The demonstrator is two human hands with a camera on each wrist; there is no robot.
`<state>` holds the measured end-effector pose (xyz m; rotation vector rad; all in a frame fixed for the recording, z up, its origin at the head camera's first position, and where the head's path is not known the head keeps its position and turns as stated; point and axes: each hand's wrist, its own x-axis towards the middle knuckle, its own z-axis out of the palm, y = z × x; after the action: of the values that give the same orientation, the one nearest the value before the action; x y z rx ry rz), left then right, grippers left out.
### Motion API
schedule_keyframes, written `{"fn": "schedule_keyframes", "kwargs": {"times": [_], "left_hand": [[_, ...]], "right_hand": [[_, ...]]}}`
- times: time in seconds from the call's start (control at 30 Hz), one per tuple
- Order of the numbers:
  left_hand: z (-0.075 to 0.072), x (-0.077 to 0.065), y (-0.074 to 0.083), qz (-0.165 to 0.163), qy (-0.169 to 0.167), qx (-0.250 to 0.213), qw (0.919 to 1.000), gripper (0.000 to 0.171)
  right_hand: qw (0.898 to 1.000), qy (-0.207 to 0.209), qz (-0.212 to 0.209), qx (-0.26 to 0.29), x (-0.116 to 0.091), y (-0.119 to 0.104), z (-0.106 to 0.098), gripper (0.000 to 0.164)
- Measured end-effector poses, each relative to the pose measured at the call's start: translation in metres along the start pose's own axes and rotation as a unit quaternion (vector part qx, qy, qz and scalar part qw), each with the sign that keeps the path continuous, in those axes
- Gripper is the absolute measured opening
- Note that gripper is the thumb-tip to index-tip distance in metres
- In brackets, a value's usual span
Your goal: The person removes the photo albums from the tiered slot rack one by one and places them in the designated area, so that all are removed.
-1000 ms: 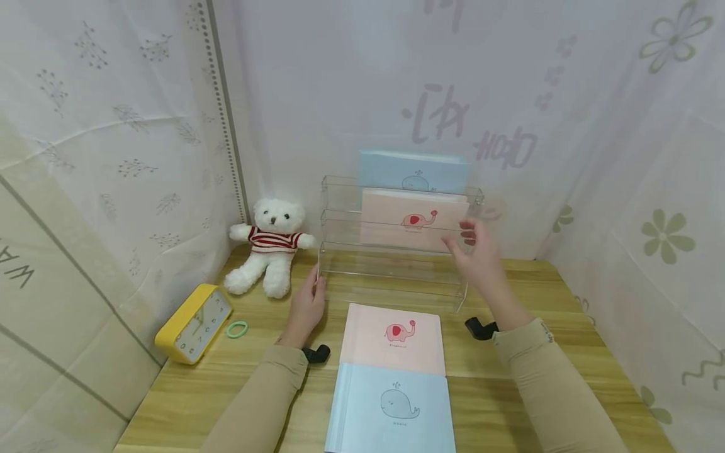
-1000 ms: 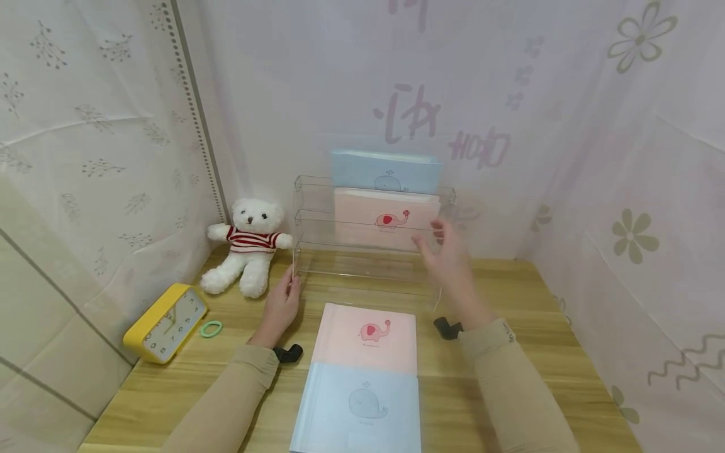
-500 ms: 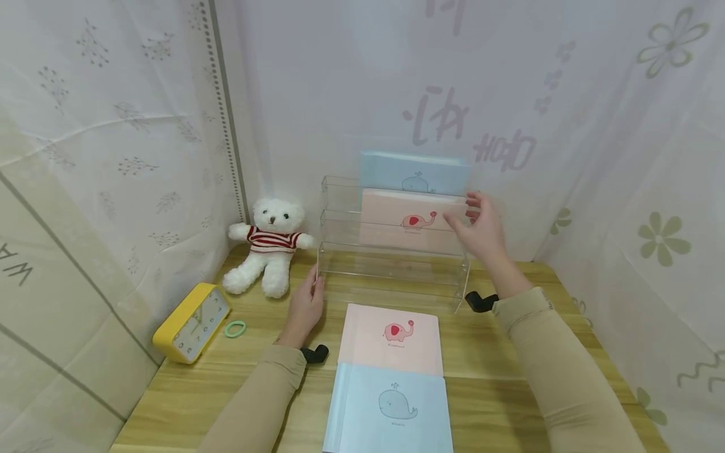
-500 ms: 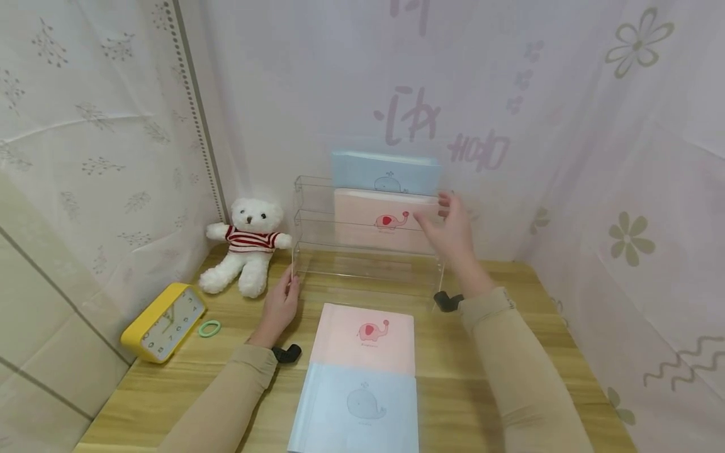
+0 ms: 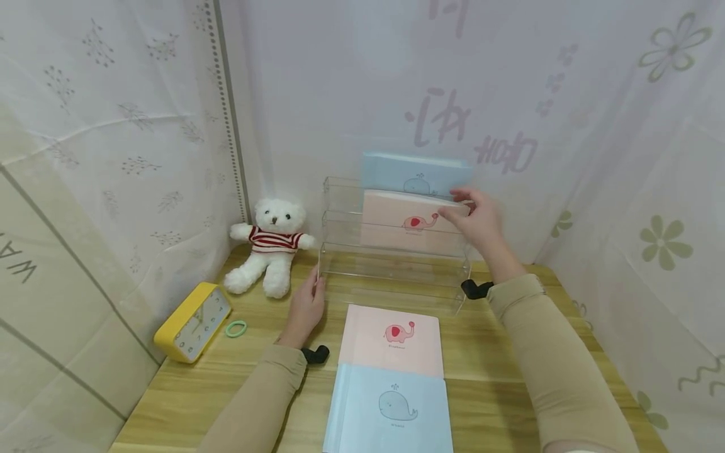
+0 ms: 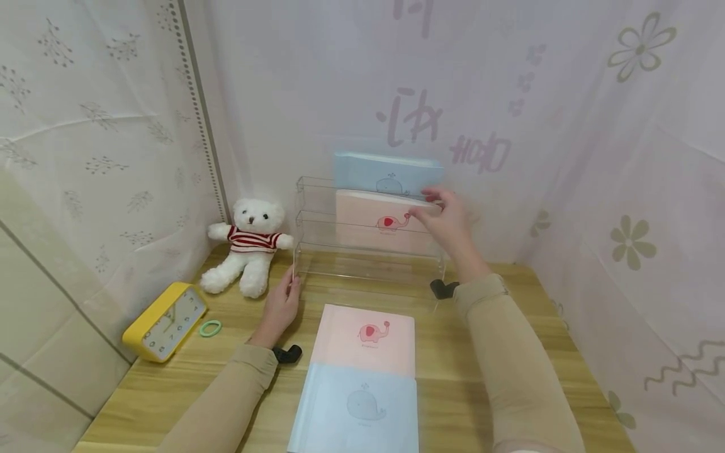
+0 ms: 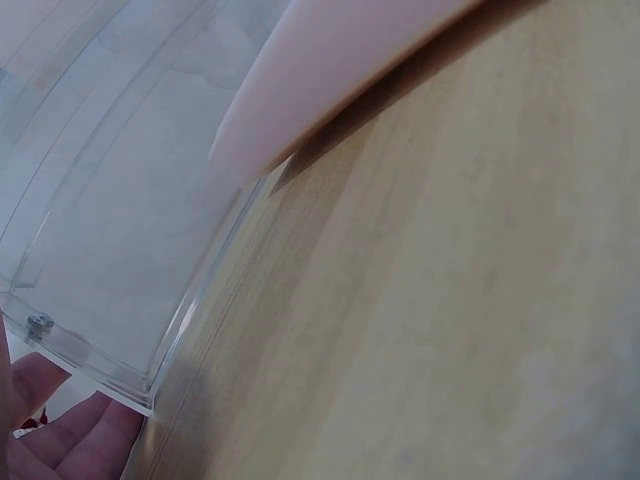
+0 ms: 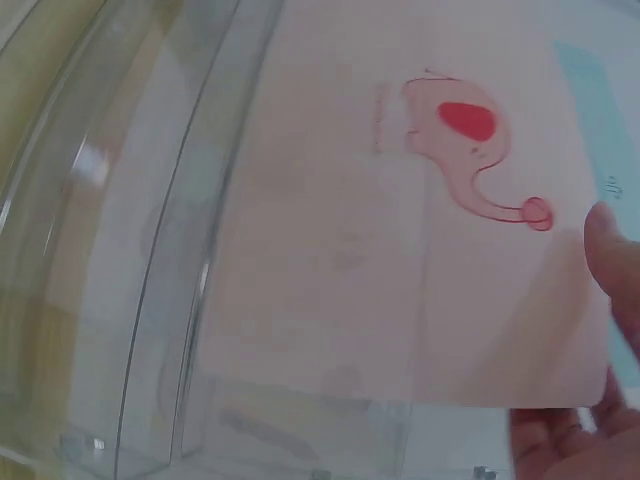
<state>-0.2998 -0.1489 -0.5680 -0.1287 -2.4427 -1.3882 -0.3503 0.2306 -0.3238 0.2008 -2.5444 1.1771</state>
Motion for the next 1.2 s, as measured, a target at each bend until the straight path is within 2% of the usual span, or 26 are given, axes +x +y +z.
{"fn": "schedule_keyframes", "kwargs": {"times": [0.17,0.27,0.5,0.57,0.73,0.83,0.97,1.1,1.2], "left_hand": [[0.001,-0.003,-0.001,-0.004,-0.002,0.011,0.9999,0.052],[0.002,-0.003,-0.001,-0.001,0.0,0.004,1.0,0.053],[0.008,0.003,-0.016,0.057,0.036,0.006,0.9977,0.052],[0.008,0.005,-0.021,0.068,0.039,0.013,0.9968,0.052],[0.005,0.001,-0.01,0.04,0.017,0.003,0.999,0.053],[0.002,-0.002,0.002,0.017,-0.001,-0.003,0.9999,0.054],[0.002,-0.002,0.004,0.011,0.002,0.006,0.9999,0.052],[0.0,-0.001,0.002,0.013,0.009,0.006,0.9998,0.052],[-0.003,-0.001,0.001,0.01,0.003,0.0,0.9999,0.052]], "right_hand": [[0.997,-0.035,-0.043,-0.057,0.002,-0.004,0.008,0.052],[0.995,-0.039,-0.059,-0.075,0.002,-0.008,0.011,0.05],[0.992,-0.028,-0.055,-0.109,0.002,-0.013,0.02,0.045],[0.993,-0.014,-0.053,-0.105,0.0,-0.014,0.023,0.043],[0.994,0.043,-0.062,-0.079,-0.002,-0.011,0.033,0.033],[0.992,0.078,-0.073,-0.062,-0.005,-0.008,0.038,0.028],[0.989,0.113,-0.085,-0.034,-0.009,-0.009,0.042,0.024],[0.982,0.159,-0.097,0.017,-0.014,-0.017,0.039,0.023],[0.971,0.2,-0.121,0.049,-0.018,-0.025,0.034,0.021]]}}
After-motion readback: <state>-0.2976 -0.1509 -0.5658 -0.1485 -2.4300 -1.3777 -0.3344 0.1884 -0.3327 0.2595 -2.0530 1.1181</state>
